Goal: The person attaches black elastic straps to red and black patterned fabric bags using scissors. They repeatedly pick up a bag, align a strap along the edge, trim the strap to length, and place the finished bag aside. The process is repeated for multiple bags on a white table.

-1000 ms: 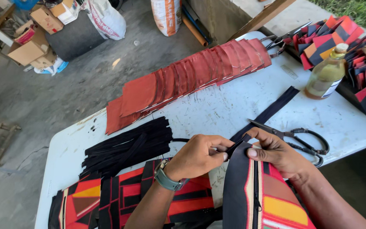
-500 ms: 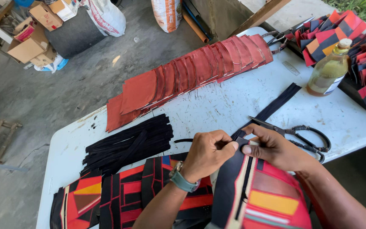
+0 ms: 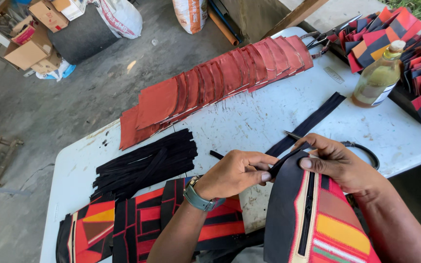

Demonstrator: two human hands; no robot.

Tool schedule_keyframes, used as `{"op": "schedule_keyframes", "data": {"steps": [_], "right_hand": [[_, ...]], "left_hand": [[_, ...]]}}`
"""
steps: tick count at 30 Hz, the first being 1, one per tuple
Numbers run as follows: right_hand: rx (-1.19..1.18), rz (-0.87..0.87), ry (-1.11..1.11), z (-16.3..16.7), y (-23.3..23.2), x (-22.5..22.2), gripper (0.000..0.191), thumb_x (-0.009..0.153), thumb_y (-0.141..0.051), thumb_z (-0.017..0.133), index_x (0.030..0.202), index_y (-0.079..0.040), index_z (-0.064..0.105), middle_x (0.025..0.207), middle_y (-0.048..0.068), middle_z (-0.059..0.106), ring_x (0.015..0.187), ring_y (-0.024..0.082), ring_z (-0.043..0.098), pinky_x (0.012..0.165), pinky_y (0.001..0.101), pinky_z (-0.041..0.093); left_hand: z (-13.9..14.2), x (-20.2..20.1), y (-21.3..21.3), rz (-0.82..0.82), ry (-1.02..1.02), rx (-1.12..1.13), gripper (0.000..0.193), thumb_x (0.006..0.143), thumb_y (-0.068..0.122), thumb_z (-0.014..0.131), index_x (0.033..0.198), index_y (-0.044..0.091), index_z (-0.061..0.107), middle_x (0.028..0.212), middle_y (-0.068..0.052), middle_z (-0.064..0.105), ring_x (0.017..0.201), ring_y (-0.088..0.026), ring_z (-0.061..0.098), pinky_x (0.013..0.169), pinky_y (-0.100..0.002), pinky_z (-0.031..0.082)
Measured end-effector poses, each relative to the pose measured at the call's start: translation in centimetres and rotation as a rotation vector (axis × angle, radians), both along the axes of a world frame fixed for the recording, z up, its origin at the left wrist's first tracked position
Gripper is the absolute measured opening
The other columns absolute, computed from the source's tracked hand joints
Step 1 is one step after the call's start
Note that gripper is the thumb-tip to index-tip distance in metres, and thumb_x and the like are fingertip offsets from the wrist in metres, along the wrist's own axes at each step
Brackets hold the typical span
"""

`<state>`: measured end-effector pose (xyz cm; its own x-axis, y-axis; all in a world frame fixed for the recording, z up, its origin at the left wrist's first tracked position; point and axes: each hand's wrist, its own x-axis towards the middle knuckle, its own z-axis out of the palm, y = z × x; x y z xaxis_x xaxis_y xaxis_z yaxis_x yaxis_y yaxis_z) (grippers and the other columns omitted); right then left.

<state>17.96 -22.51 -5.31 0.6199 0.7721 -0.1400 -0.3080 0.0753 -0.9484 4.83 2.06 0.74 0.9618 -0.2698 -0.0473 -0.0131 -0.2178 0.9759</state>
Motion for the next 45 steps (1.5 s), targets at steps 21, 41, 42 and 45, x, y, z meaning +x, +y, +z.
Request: {"op": "schedule_keyframes", "data": {"steps": [21,41,42,45], "right_hand": [[0.014,-0.046,-0.176,-0.8,-0.2,0.9,0.027,0.090,-0.015,0.076,0.115,-0.005,0.071,0.082,-0.005,0.057,0.076,0.003,0.049,0.067,0.0210,0.039],[0.016,-0.139,-0.203,0.4,-0.9,1.2,0.027,0.093,-0.012,0.071,0.119,-0.007,0.068,0.077,-0.002,0.063,0.071,0.003,0.055,0.062,0.0219,0.044],[0.023,-0.141,-0.218,0.3,-1.0,1.4,0.027,0.093,-0.012,0.071,0.119,-0.007,0.067,0.078,-0.002,0.064,0.071,0.003,0.055,0.062,0.0215,0.044],[0.043,-0.139,-0.254,0.2,-1.2,1.7,0.027,0.094,-0.011,0.069,0.120,-0.006,0.067,0.080,-0.001,0.066,0.072,0.003,0.057,0.062,0.0206,0.045]], "left_hand": [[0.5,-1.5,0.1,0.009,-0.014,-0.054,0.034,0.103,0.015,0.065,0.131,-0.004,0.064,0.103,-0.012,0.075,0.093,-0.011,0.070,0.084,-0.026,0.059],[0.9,-4.0,-0.2,-0.006,0.023,-0.144,0.036,0.106,0.012,0.060,0.137,-0.005,0.058,0.101,-0.008,0.072,0.093,-0.011,0.069,0.086,-0.027,0.057],[0.9,-4.1,-0.2,-0.013,0.026,-0.156,0.036,0.106,0.012,0.060,0.137,-0.006,0.058,0.102,-0.008,0.072,0.093,-0.011,0.069,0.087,-0.027,0.057],[0.8,-4.5,-0.2,-0.029,0.028,-0.175,0.035,0.106,0.011,0.059,0.137,-0.006,0.057,0.104,-0.009,0.072,0.094,-0.011,0.068,0.088,-0.028,0.057]]}}
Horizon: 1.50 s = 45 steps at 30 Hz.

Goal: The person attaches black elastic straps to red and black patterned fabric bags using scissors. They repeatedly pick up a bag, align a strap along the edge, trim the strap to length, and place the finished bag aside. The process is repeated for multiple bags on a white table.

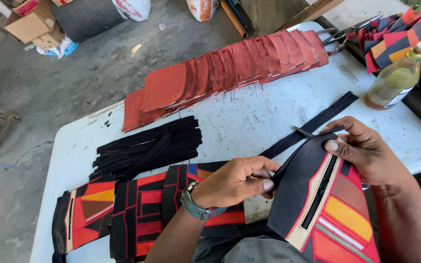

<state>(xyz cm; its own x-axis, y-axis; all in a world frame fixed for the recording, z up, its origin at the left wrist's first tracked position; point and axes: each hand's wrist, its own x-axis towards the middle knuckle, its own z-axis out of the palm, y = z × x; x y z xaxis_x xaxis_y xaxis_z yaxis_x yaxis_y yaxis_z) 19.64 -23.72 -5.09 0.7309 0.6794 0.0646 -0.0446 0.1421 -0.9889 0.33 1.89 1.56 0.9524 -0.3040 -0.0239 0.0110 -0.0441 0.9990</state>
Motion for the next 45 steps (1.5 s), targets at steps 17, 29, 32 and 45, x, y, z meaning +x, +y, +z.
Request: {"op": "schedule_keyframes", "data": {"steps": [17,29,32,45], "right_hand": [[-0.107,-0.114,-0.232,0.3,-1.2,0.9,0.027,0.099,-0.010,0.069,0.125,-0.005,0.066,0.073,0.000,0.061,0.067,0.002,0.050,0.057,0.0196,0.040],[-0.029,-0.121,-0.105,-0.3,-1.4,1.2,0.027,0.100,-0.007,0.067,0.127,-0.007,0.063,0.082,0.003,0.068,0.074,0.005,0.060,0.062,0.0208,0.048],[0.024,-0.093,-0.081,-0.7,-1.5,1.4,0.028,0.099,-0.007,0.067,0.127,-0.007,0.062,0.085,0.003,0.069,0.077,0.005,0.063,0.064,0.0209,0.051],[-0.034,-0.141,-0.184,-0.5,-1.6,1.3,0.029,0.101,-0.006,0.067,0.130,-0.006,0.061,0.093,0.002,0.068,0.082,0.006,0.063,0.071,0.0221,0.053]], "left_hand": [[-0.1,-2.1,0.2,0.021,-0.041,0.000,0.032,0.109,0.012,0.058,0.136,-0.006,0.057,0.105,-0.009,0.072,0.095,-0.012,0.068,0.090,-0.029,0.057],[0.6,-3.5,-0.6,0.062,-0.128,0.129,0.030,0.106,0.008,0.059,0.133,-0.005,0.057,0.107,-0.012,0.076,0.098,-0.012,0.072,0.090,-0.028,0.059],[0.6,-3.7,-0.8,0.066,-0.150,0.133,0.031,0.106,0.008,0.059,0.133,-0.005,0.056,0.109,-0.014,0.077,0.099,-0.012,0.071,0.090,-0.029,0.059],[0.5,-4.1,-1.6,0.178,-0.190,0.185,0.053,0.090,0.013,0.072,0.135,-0.008,0.053,0.109,-0.018,0.077,0.102,-0.022,0.077,0.093,-0.034,0.064]]}}
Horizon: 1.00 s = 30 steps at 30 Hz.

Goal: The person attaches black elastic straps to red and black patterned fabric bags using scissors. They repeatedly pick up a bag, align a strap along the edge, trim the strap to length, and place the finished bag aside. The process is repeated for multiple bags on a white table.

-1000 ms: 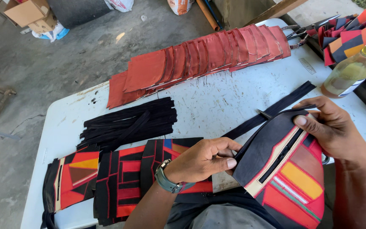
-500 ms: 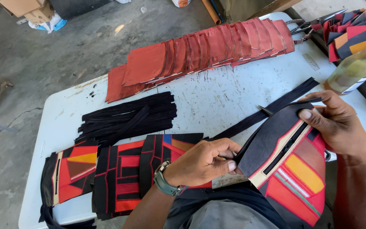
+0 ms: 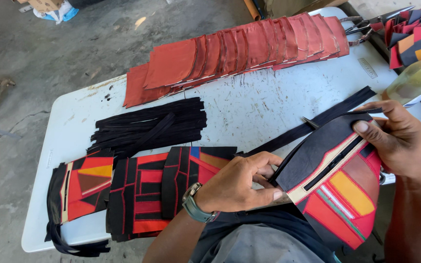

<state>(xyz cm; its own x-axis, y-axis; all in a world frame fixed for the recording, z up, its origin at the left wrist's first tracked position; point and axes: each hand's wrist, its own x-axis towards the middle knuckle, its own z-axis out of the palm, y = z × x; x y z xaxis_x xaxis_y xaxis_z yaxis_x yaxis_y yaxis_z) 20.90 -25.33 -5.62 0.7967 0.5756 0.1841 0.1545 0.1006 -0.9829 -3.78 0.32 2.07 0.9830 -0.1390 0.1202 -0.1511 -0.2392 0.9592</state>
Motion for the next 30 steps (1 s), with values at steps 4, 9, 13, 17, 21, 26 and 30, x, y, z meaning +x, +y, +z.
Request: {"op": "schedule_keyframes", "data": {"steps": [4,9,13,17,21,26,30], "right_hand": [[-0.033,-0.011,-0.042,0.0,0.0,-0.1,0.028,0.103,-0.005,0.068,0.129,-0.005,0.060,0.091,0.005,0.067,0.077,0.007,0.062,0.066,0.0222,0.051],[-0.039,-0.019,-0.109,0.5,0.3,-0.6,0.030,0.102,-0.005,0.067,0.132,-0.004,0.060,0.091,0.006,0.068,0.082,0.007,0.063,0.070,0.0219,0.053],[-0.038,-0.021,-0.205,1.5,0.7,-1.4,0.028,0.102,-0.007,0.066,0.129,-0.002,0.059,0.098,0.006,0.069,0.086,0.006,0.065,0.074,0.0213,0.055],[-0.112,-0.050,-0.347,2.6,1.0,-2.3,0.027,0.102,-0.009,0.068,0.127,-0.003,0.061,0.087,0.001,0.066,0.073,0.000,0.054,0.066,0.0179,0.044],[-0.198,-0.081,-0.380,3.5,1.7,-2.9,0.026,0.098,-0.010,0.071,0.122,-0.005,0.065,0.074,-0.005,0.052,0.069,0.001,0.041,0.060,0.0186,0.034],[-0.178,-0.038,-0.388,4.5,2.9,-3.0,0.027,0.095,-0.011,0.071,0.121,-0.006,0.067,0.073,-0.007,0.052,0.068,0.001,0.042,0.060,0.0181,0.036],[-0.215,-0.021,-0.359,4.9,3.5,-2.9,0.029,0.093,-0.012,0.072,0.121,-0.007,0.067,0.067,-0.006,0.049,0.065,0.001,0.042,0.058,0.0186,0.037]], "left_hand": [[0.0,0.0,-0.3,0.053,-0.001,0.042,0.050,0.091,0.015,0.074,0.132,-0.008,0.055,0.105,-0.018,0.076,0.098,-0.021,0.077,0.088,-0.032,0.064],[-0.4,0.0,-0.8,0.168,0.025,0.079,0.035,0.097,0.011,0.067,0.127,-0.006,0.059,0.095,-0.018,0.078,0.085,-0.019,0.078,0.074,-0.030,0.060],[-1.2,0.1,-0.9,0.246,0.043,0.132,0.034,0.096,0.007,0.065,0.127,-0.005,0.058,0.089,-0.017,0.078,0.077,-0.019,0.077,0.068,-0.030,0.058],[-2.5,0.6,-1.2,0.387,0.053,0.015,0.034,0.094,0.008,0.065,0.125,-0.004,0.060,0.094,-0.015,0.077,0.085,-0.017,0.078,0.070,-0.028,0.059],[-3.2,0.7,-0.7,0.463,0.090,0.110,0.022,0.091,0.015,0.073,0.102,-0.004,0.072,0.078,-0.011,0.074,0.070,-0.014,0.070,0.060,-0.028,0.053],[-3.0,0.6,-0.5,0.546,0.097,0.247,0.030,0.087,0.024,0.078,0.081,-0.004,0.071,0.058,-0.008,0.064,0.051,-0.009,0.055,0.049,-0.029,0.043],[-2.2,1.0,0.6,0.466,0.112,0.266,0.031,0.088,0.028,0.078,0.082,-0.002,0.072,0.057,-0.007,0.062,0.052,-0.007,0.054,0.050,-0.030,0.043]]}}
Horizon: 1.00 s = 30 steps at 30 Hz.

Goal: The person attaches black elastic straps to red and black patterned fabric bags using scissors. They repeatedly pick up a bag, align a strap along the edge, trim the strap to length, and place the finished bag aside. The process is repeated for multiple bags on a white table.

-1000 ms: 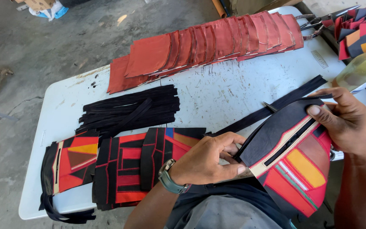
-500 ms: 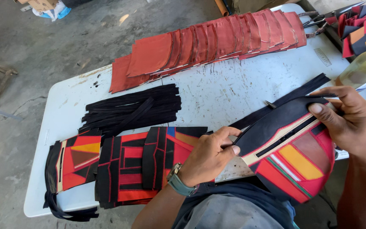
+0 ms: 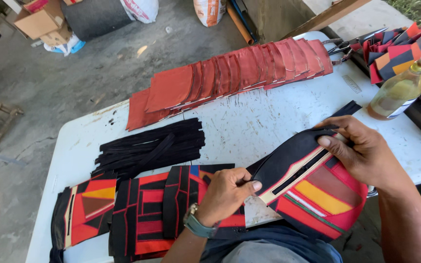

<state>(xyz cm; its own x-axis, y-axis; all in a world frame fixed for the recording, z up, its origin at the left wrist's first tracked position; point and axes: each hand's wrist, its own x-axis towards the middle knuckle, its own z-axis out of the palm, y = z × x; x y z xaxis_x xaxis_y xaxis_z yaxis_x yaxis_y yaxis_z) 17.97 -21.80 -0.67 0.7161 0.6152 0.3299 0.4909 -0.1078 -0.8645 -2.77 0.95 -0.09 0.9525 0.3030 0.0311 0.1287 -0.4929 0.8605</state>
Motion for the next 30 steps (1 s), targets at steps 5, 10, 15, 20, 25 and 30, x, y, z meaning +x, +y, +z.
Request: {"op": "schedule_keyframes", "data": {"steps": [5,10,15,20,25,30], "right_hand": [[0.020,0.024,0.058,0.1,0.4,0.0,0.028,0.094,-0.011,0.069,0.122,-0.006,0.065,0.068,-0.007,0.051,0.066,0.002,0.042,0.057,0.0197,0.037],[-0.037,0.049,0.068,0.3,0.7,0.0,0.029,0.092,-0.011,0.070,0.120,-0.007,0.067,0.065,-0.006,0.048,0.062,0.003,0.041,0.055,0.0216,0.037],[-0.069,0.098,0.083,0.6,0.9,-0.7,0.029,0.091,-0.012,0.070,0.119,-0.008,0.067,0.064,-0.005,0.044,0.063,0.005,0.040,0.057,0.0221,0.037],[-0.073,0.103,0.172,0.8,0.8,-1.2,0.029,0.091,-0.013,0.069,0.120,-0.008,0.067,0.064,-0.005,0.048,0.064,0.005,0.042,0.056,0.0229,0.038],[-0.156,0.101,0.159,0.5,0.8,-1.5,0.030,0.090,-0.015,0.070,0.120,-0.009,0.067,0.062,-0.001,0.043,0.061,0.008,0.038,0.055,0.0261,0.036],[-0.101,0.159,0.207,-0.3,0.9,-1.4,0.032,0.091,-0.014,0.070,0.121,-0.006,0.065,0.069,-0.002,0.053,0.067,0.007,0.044,0.059,0.0258,0.042]], "left_hand": [[-0.3,0.9,0.8,-0.073,-0.028,0.003,0.035,0.091,0.031,0.076,0.087,-0.003,0.071,0.055,-0.011,0.051,0.054,-0.010,0.043,0.047,-0.033,0.038],[-0.4,1.0,1.2,-0.137,-0.074,0.119,0.037,0.092,0.029,0.078,0.084,-0.006,0.070,0.056,-0.011,0.052,0.051,-0.010,0.044,0.048,-0.032,0.040],[0.3,1.9,0.9,-0.134,-0.145,-0.023,0.030,0.093,0.025,0.075,0.096,-0.005,0.072,0.064,-0.006,0.066,0.059,-0.005,0.056,0.051,-0.029,0.046],[1.0,2.6,0.3,-0.123,-0.104,0.014,0.026,0.093,0.022,0.074,0.095,-0.004,0.074,0.065,-0.006,0.067,0.060,-0.005,0.062,0.055,-0.025,0.051],[1.3,3.6,-0.4,-0.124,-0.105,-0.022,0.025,0.094,0.020,0.074,0.095,-0.004,0.073,0.066,-0.008,0.066,0.059,-0.006,0.058,0.053,-0.026,0.049],[1.5,4.8,-0.9,-0.162,-0.210,-0.073,0.023,0.096,0.018,0.072,0.102,-0.004,0.072,0.076,-0.007,0.071,0.068,-0.003,0.063,0.059,-0.024,0.054]]}}
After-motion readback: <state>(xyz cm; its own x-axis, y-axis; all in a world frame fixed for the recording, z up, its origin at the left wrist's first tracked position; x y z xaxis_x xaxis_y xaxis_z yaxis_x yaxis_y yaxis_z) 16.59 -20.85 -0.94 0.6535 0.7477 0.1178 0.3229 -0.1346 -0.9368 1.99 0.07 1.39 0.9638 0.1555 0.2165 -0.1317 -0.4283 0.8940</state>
